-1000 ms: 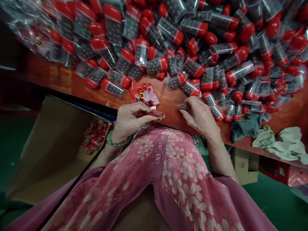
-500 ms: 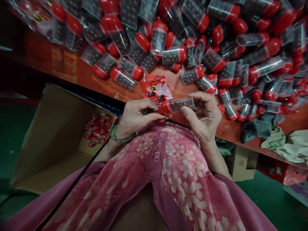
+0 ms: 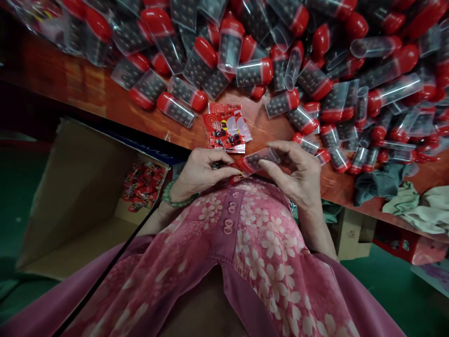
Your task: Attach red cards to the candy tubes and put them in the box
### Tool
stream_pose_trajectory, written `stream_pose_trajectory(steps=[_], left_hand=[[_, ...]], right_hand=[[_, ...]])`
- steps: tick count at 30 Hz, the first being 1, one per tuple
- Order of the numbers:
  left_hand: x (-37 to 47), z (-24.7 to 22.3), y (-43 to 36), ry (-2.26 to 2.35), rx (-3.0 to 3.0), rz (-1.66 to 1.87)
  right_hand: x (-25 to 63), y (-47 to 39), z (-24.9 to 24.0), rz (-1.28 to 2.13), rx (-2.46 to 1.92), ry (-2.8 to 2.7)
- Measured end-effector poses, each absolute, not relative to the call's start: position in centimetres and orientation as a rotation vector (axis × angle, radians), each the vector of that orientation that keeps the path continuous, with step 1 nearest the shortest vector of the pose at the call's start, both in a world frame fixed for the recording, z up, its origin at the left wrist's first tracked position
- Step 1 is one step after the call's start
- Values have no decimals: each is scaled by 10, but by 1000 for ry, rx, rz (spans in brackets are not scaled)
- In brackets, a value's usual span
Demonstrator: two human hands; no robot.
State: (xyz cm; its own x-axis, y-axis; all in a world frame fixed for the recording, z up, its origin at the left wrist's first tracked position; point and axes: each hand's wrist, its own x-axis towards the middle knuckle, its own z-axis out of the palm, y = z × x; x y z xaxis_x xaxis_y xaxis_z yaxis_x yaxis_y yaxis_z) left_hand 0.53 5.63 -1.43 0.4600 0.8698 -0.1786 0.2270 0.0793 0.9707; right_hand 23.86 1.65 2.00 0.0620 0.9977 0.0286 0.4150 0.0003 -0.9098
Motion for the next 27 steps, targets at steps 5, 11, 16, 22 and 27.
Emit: stream_pose_trajectory(steps=[5,11,16,22,27], left_hand=[[7,-17,57,1008,1407,568],[7,-16,57,1019,1385,509],[8,-15,59,1003,1366,473],[12,-17,59,983,1355,417],[13,-14,61,927,1327,368]], right_hand=[[236,24,26,1065,-1608,-1298],[241,32,22,1140,-1595,-1252],[245,37,15,1231,-1536,-1153],[249,38,12,1297,-1518,-1113],[251,36,8,1351,-1558,-1055]])
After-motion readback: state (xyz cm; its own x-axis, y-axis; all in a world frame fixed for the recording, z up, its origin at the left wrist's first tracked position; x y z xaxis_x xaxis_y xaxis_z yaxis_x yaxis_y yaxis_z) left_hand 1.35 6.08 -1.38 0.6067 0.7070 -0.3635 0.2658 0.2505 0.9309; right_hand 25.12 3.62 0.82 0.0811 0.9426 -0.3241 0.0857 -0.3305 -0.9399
